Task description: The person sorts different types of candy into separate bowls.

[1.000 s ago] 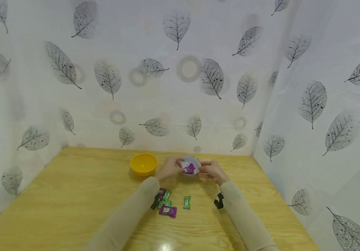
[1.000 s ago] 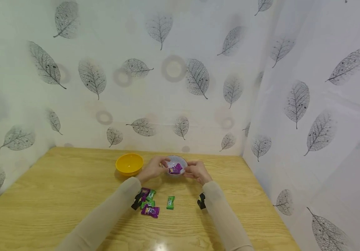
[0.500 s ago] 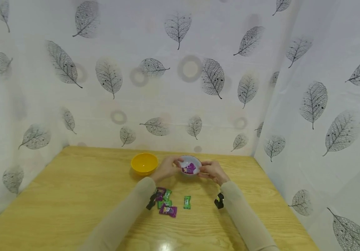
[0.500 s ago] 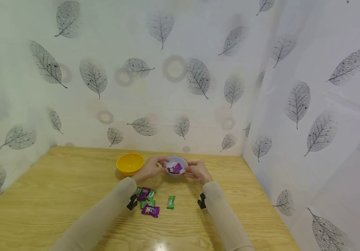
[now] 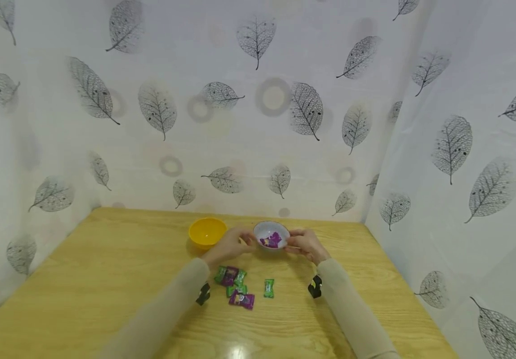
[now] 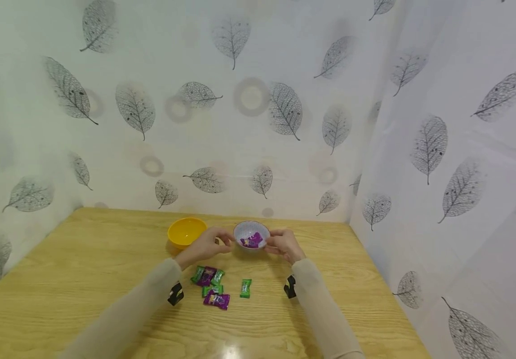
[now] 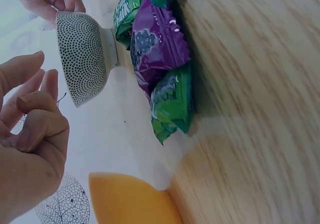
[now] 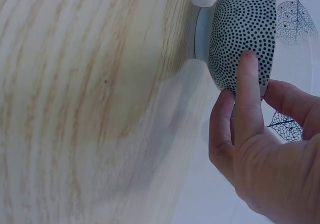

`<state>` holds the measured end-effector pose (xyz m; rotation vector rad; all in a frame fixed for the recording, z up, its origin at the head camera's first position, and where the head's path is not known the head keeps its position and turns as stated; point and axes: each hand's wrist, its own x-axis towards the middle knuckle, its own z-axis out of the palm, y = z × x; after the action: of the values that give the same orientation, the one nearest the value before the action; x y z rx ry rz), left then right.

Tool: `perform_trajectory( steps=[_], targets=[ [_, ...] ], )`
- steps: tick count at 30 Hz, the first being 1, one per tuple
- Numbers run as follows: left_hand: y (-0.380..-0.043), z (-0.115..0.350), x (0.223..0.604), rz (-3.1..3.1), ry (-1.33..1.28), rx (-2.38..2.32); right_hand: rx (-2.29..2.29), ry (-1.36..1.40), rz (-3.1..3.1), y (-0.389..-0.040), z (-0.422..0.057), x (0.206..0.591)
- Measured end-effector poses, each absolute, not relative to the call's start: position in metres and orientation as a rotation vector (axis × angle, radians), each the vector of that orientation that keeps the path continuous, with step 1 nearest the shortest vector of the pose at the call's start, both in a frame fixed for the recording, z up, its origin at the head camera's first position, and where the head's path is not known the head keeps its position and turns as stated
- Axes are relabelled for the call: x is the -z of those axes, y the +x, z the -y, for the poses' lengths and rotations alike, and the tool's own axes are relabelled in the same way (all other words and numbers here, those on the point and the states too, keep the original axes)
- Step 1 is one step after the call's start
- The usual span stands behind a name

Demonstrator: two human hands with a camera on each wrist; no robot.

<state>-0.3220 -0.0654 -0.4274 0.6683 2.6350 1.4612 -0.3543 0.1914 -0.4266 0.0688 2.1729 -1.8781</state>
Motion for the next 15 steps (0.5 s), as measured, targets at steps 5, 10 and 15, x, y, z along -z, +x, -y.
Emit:
perform_trajectory(
  steps=[5, 10, 15],
  targets=[
    [-0.314, 0.078, 0.43, -2.565, 0.639, -1.504, 1.874, 0.06, -2.163, -0.355, -0.192, 0.425],
    [-0.304, 0.091, 0.434, -2.533, 0.696, -1.467, 1.866, 0.078, -2.171, -0.356, -0.191, 0.427],
    [-0.291, 0.099, 0.438, -2.475, 0.728, -1.399, 1.87, 0.082, -2.171, -0.355, -0.192, 0.428]
  ],
)
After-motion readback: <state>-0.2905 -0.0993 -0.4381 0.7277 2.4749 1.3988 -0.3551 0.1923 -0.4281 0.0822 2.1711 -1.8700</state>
